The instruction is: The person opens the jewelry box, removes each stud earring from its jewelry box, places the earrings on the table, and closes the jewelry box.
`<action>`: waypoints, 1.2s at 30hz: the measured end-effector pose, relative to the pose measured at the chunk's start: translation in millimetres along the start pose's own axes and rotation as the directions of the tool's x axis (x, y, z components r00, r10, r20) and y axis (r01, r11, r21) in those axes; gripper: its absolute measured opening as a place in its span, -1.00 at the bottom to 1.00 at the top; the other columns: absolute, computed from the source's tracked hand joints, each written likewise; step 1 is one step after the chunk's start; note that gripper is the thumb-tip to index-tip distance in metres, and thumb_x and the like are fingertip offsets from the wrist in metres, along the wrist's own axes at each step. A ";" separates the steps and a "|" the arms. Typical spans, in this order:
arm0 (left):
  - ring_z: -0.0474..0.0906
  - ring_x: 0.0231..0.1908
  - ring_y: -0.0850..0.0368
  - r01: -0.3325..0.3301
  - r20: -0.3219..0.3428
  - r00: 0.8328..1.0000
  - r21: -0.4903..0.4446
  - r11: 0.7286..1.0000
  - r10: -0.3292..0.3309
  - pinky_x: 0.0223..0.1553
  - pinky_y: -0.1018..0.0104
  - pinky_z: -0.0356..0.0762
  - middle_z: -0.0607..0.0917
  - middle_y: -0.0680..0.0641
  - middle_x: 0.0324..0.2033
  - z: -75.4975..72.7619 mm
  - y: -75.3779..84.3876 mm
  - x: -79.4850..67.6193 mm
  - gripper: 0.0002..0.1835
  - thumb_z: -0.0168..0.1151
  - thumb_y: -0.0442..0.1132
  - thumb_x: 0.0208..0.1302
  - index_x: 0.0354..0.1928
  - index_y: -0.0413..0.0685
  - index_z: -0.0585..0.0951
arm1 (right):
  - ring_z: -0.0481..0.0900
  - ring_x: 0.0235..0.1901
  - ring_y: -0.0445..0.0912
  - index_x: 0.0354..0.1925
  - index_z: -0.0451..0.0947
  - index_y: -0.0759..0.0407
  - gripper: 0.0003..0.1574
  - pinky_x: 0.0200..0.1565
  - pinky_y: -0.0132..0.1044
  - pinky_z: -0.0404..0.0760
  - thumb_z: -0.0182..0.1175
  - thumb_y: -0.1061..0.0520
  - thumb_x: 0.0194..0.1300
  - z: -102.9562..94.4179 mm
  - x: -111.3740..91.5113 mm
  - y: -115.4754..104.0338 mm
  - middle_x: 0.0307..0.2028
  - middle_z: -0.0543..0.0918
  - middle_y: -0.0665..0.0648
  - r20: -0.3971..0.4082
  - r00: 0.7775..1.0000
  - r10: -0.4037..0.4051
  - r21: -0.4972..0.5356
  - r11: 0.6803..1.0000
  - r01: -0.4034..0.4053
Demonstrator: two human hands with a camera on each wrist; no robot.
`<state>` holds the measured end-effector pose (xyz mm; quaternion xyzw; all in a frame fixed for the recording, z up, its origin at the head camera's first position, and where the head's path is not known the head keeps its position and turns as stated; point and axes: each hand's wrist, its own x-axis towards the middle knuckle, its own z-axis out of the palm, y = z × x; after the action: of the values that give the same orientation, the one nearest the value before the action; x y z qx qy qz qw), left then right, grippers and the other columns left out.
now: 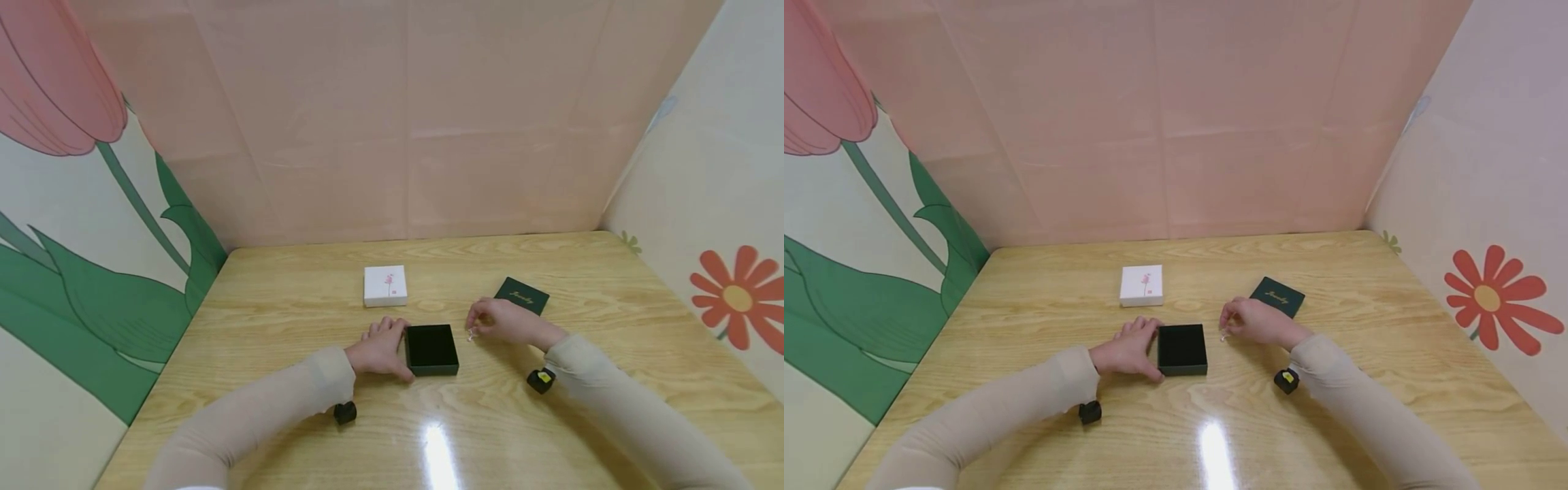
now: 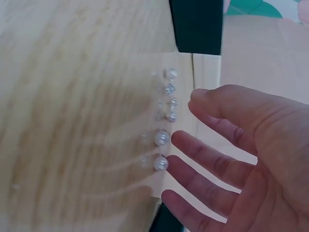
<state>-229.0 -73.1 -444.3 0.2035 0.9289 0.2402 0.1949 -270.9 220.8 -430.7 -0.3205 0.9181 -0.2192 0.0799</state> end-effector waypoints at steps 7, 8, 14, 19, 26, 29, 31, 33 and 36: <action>0.13 -0.09 0.02 -0.003 -0.002 1.000 -0.007 1.000 0.003 -0.14 0.21 0.10 0.31 0.02 -0.02 0.8 -0.2 -0.4 0.06 0.57 0.08 -0.20 0.38 0.10 0.22 | 0.63 -0.06 0.04 -0.16 0.58 0.11 -0.90 -0.09 -0.07 0.59 0.17 0.19 0.35 -15.9 -4.0 -5.4 -0.14 0.67 0.05 -0.048 0.997 0.057 0.080 0.995 -0.053; 0.13 -0.09 0.02 -0.004 -0.003 1.000 -0.007 1.000 0.004 -0.14 0.21 0.10 0.31 0.03 -0.03 0.9 -0.3 -0.3 0.06 0.57 0.08 -0.21 0.37 0.10 0.22 | 0.64 -0.07 0.04 -0.15 0.57 0.12 -0.89 -0.10 -0.06 0.59 0.18 0.17 0.35 -18.9 -4.8 -5.4 -0.13 0.67 0.06 -0.065 0.996 0.062 0.086 0.995 -0.057; 0.14 -0.07 0.01 -0.004 -0.004 1.000 -0.002 1.000 0.004 -0.12 0.20 0.11 0.31 0.02 -0.02 0.4 0.0 -0.3 0.05 0.56 0.08 -0.20 0.37 0.10 0.21 | 0.67 -0.16 -0.01 -0.14 0.55 0.16 -0.88 -0.11 -0.06 0.58 0.19 0.20 0.34 -31.4 -7.0 3.4 -0.16 0.67 0.14 -0.188 0.980 0.073 0.127 0.991 -0.049; 0.14 -0.06 0.01 -0.001 -0.007 1.000 -0.004 1.000 0.001 -0.11 0.20 0.11 0.31 0.01 -0.01 0.3 0.5 -0.7 0.04 0.56 0.06 -0.20 0.36 0.09 0.23 | 0.65 -0.19 -0.01 -0.17 0.54 0.14 -0.91 -0.14 -0.15 0.57 0.18 0.20 0.35 -38.4 -10.8 16.1 -0.19 0.68 0.20 -0.271 0.958 0.093 0.146 0.988 -0.055; 0.15 -0.06 0.00 -0.005 -0.013 1.000 -0.018 1.000 0.004 -0.10 0.19 0.10 0.31 0.01 -0.02 0.0 1.4 -0.8 0.02 0.57 0.03 -0.22 0.35 0.08 0.25 | 0.62 -0.08 0.16 -0.09 0.53 0.28 -0.80 -0.02 0.07 0.54 0.15 0.19 0.38 -46.6 -18.8 32.4 -0.14 0.67 0.27 -0.304 0.939 0.161 0.156 0.981 -0.117; 0.15 -0.05 0.00 -0.004 -0.011 1.000 -0.013 1.000 0.004 -0.10 0.19 0.10 0.31 0.01 -0.01 -0.2 1.3 -1.0 0.02 0.56 0.03 -0.20 0.36 0.09 0.24 | 0.54 0.04 0.24 0.00 0.51 0.30 -0.71 0.09 0.20 0.42 0.15 0.17 0.38 -48.0 -21.8 38.4 -0.03 0.62 0.33 -0.281 0.942 0.186 0.143 0.978 -0.151; 0.15 -0.05 0.00 -0.004 -0.009 1.000 -0.010 1.000 0.004 -0.10 0.19 0.10 0.31 0.01 0.00 -0.4 1.5 -1.6 0.03 0.56 0.03 -0.20 0.36 0.09 0.23 | 0.45 0.13 0.30 0.11 0.46 0.31 -0.58 0.15 0.26 0.33 0.18 0.12 0.36 -48.1 -23.1 42.1 0.09 0.55 0.38 -0.258 0.946 0.196 0.107 0.979 -0.174; 0.15 -0.05 0.00 -0.005 -0.009 1.000 -0.012 1.000 0.005 -0.10 0.19 0.11 0.32 0.00 0.00 -0.6 1.8 -2.1 0.02 0.56 0.03 -0.20 0.36 0.08 0.24 | 0.33 0.21 0.36 0.23 0.38 0.33 -0.40 0.19 0.29 0.24 0.22 0.06 0.33 -47.2 -24.2 45.5 0.19 0.44 0.44 -0.225 0.954 0.200 0.069 0.979 -0.189; 0.15 -0.05 -0.01 -0.005 -0.010 1.000 -0.013 1.000 0.005 -0.10 0.18 0.11 0.32 -0.01 0.00 -0.7 2.3 -2.5 0.02 0.57 0.03 -0.21 0.35 0.07 0.24 | 0.16 0.29 0.44 0.37 0.20 0.38 -0.10 0.23 0.33 0.16 0.27 -0.06 0.27 -43.7 -25.2 51.7 0.32 0.23 0.53 -0.159 0.967 0.202 0.008 0.979 -0.203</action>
<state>-226.6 -72.7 -441.9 0.2034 0.9278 0.2478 0.1911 -292.4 288.0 -415.1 -0.2070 0.9504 -0.2307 0.0271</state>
